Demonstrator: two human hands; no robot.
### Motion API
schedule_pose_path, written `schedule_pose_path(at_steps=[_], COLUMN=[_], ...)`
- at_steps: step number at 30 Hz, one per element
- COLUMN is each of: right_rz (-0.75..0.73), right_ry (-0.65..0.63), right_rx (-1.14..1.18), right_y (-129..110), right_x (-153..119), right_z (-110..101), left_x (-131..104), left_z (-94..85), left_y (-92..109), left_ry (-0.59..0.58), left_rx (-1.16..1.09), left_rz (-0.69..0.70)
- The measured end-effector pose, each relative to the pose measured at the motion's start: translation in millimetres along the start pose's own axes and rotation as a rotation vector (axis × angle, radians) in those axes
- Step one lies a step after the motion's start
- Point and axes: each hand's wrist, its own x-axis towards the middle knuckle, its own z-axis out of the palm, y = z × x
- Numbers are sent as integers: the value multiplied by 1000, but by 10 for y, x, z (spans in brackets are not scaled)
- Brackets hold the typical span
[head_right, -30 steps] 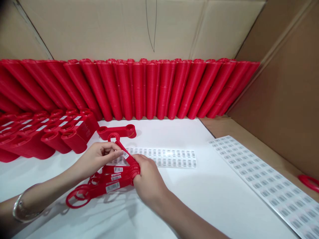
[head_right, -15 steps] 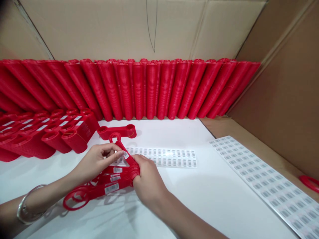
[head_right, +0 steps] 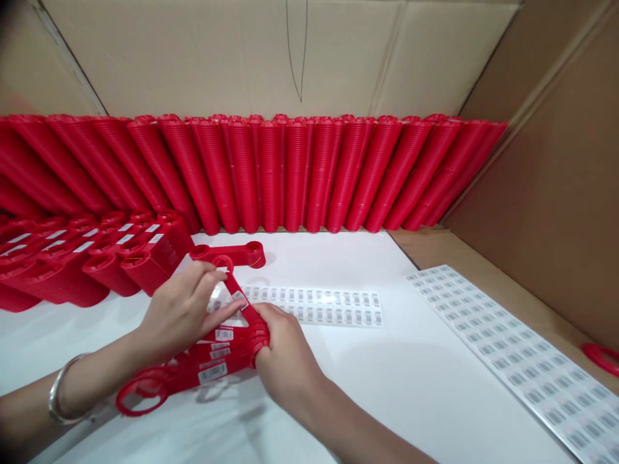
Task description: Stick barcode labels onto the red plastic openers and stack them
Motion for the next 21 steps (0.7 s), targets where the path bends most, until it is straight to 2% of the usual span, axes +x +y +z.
schedule_pose_path(at_steps=[4, 8, 11, 16, 21], right_rz=[1, 15, 29, 40, 59], right_ry=[-2, -3, -4, 24, 56], right_rx=[24, 28, 25, 43, 71], right_y=[11, 21, 21, 19, 32], right_x=[5, 9, 3, 20, 50], right_z=[5, -4, -19, -56, -89], left_x=[34, 86, 117, 127, 73], left_z=[46, 31, -8, -20, 55], left_y=[-90, -147, -176, -209, -224], left_ry=[-74, -295, -411, -374, -315], left_rx=[-4, -38, -213, -494, -579], left_rz=[-115, -251, -367, -463, -492])
